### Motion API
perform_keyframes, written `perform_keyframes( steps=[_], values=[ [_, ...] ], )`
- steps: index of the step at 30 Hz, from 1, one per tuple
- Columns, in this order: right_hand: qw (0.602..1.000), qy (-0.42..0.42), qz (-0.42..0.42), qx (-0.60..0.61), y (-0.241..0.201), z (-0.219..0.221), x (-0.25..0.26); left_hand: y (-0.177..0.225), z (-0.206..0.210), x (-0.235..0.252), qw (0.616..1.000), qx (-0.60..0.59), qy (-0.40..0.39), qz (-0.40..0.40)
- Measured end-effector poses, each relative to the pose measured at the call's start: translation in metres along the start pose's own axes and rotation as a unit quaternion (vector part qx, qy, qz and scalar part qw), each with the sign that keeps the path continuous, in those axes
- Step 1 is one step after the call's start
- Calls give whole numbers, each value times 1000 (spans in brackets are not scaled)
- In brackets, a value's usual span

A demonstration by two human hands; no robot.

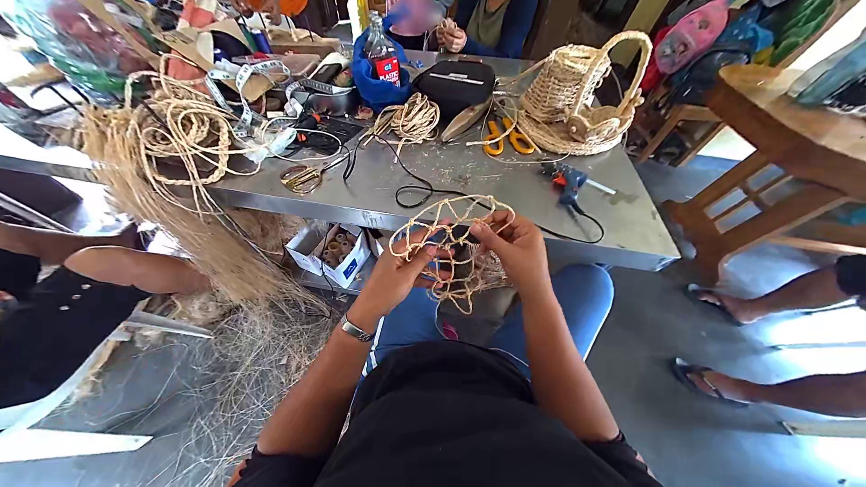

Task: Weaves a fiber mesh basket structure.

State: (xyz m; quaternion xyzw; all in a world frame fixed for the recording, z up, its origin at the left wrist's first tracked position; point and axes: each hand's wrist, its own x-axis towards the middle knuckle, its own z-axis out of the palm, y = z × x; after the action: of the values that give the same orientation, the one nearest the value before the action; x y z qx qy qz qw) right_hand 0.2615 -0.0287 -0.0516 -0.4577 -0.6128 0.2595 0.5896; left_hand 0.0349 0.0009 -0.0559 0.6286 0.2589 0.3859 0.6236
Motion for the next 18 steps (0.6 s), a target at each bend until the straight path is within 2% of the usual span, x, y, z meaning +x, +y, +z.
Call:
perform_keyframes(
  steps=[6, 12, 15, 18],
  values=[
    [997, 42, -29, -59, 5, 3, -5, -5, -5, -4, 999, -35, -15, -8],
    [995, 68, -9, -79, 4, 7, -8, -10, -7, -7, 999, -41, -9, -25],
    [999, 12, 47, 18, 3, 3, -5, -13, -5, -7, 998, -59, -3, -24],
    [967, -104, 150, 177, 4, -11, 1, -17, -5, -6, 997, -78, 6, -19]
  ],
)
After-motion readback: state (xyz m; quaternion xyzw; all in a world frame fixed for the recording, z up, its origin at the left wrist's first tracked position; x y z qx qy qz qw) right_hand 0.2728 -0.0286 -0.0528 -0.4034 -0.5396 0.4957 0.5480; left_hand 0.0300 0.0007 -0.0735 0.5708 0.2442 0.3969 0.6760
